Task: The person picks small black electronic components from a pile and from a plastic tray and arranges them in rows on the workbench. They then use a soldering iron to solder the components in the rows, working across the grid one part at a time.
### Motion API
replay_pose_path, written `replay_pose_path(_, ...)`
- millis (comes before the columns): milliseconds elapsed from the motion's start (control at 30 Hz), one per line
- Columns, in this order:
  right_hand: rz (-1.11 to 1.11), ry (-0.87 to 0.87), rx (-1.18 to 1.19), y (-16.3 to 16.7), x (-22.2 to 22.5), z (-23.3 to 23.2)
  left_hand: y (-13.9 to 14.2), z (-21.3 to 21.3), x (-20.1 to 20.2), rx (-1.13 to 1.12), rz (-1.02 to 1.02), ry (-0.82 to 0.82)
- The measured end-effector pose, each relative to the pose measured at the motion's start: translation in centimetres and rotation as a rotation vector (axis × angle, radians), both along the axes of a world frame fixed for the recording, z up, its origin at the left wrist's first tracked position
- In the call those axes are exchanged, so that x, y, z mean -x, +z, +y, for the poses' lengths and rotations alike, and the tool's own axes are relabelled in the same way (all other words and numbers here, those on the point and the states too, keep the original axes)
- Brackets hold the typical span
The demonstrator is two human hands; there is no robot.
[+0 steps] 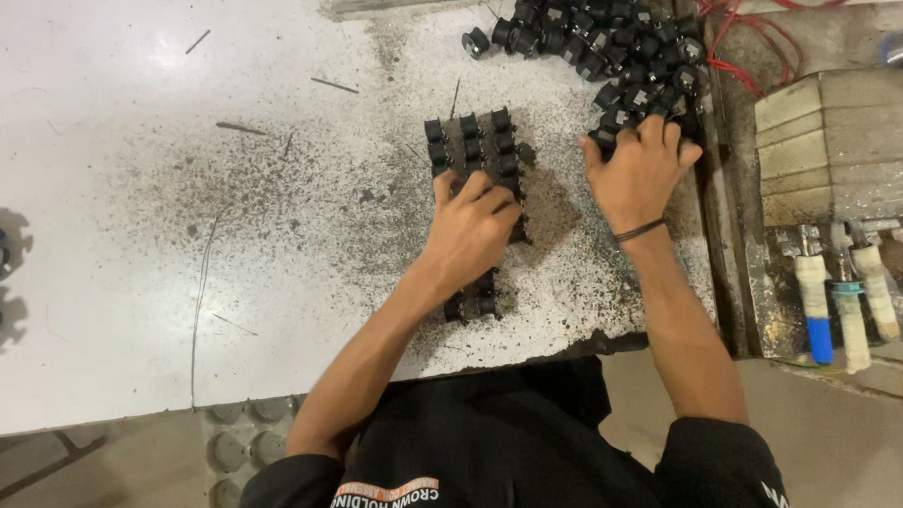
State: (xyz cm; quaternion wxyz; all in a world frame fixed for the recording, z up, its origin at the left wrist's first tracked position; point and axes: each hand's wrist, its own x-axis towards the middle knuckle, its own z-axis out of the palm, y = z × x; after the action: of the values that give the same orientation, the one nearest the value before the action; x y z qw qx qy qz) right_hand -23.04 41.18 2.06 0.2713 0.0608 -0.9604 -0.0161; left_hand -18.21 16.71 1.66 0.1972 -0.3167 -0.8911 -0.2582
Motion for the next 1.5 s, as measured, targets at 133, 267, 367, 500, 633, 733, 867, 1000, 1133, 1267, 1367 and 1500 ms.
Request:
replay_pose_path(133,-0.145,0.198,0.275,1.9,-3.9,-0.9,0.4,0.4,-1.0,0.003,-0.041,-0.04)
replay_pose_path(267,-0.519,0.341,0.292,2.9,-10.5,-1.8,0.7,0.6,-1.6,0.055,-0.079,-0.017)
replay_pose_path(367,-0.334,0.509,0.408,2.2,-13.3,-3.9,0.7,0.4,-1.7,-0.004,-0.079,-0.021)
replay_pose_path(500,-0.393,0.425,0.425,1.1,-12.3,-5.1,0.7,0.3,-1.5,-0.028,-0.123,-0.042)
replay_pose_path(633,-0.514,0.274,0.325,0.4,-5.4,-1.3,0.8,0.4,-1.6,0.009,-0.077,-0.039)
replay_pose_path(733,0.041,0.144,-0.341,0.0,0.0,1.5,1.2,0.2,-2.1,0.033,-0.046,-0.02)
replay_pose_path(867,-0.11,0.243,-0.156,0.5,-0.3,1.7,1.4,0.1,-3.1,-0.035,-0.135,-0.118)
replay_pose_path(1000,-0.433,0.361,0.448,1.4,-9.3,0.8,1.2,0.7,-3.9,0.027,-0.135,-0.069)
replay_pose_path(1133,-0.402,0.488,0.622,-0.4,-14.7,-2.6,1.1,0.6,-4.0,0.02,-0.127,-0.073)
replay_pose_path(1267,-0.151,0.6,0.567,-0.9,-16.0,-5.2,1.3,0.2,-3.8,-0.044,-0.189,-0.096)
replay_pose_path(1367,-0.246,0.52,0.499,-0.2,-14.5,-4.2,1.4,0.2,-3.9,0.022,-0.111,-0.082)
replay_pose_path(1500,-0.043,0.057,-0.004,0.4,-9.2,0.4,1.7,0.4,-4.6,0.069,-0.064,-0.069)
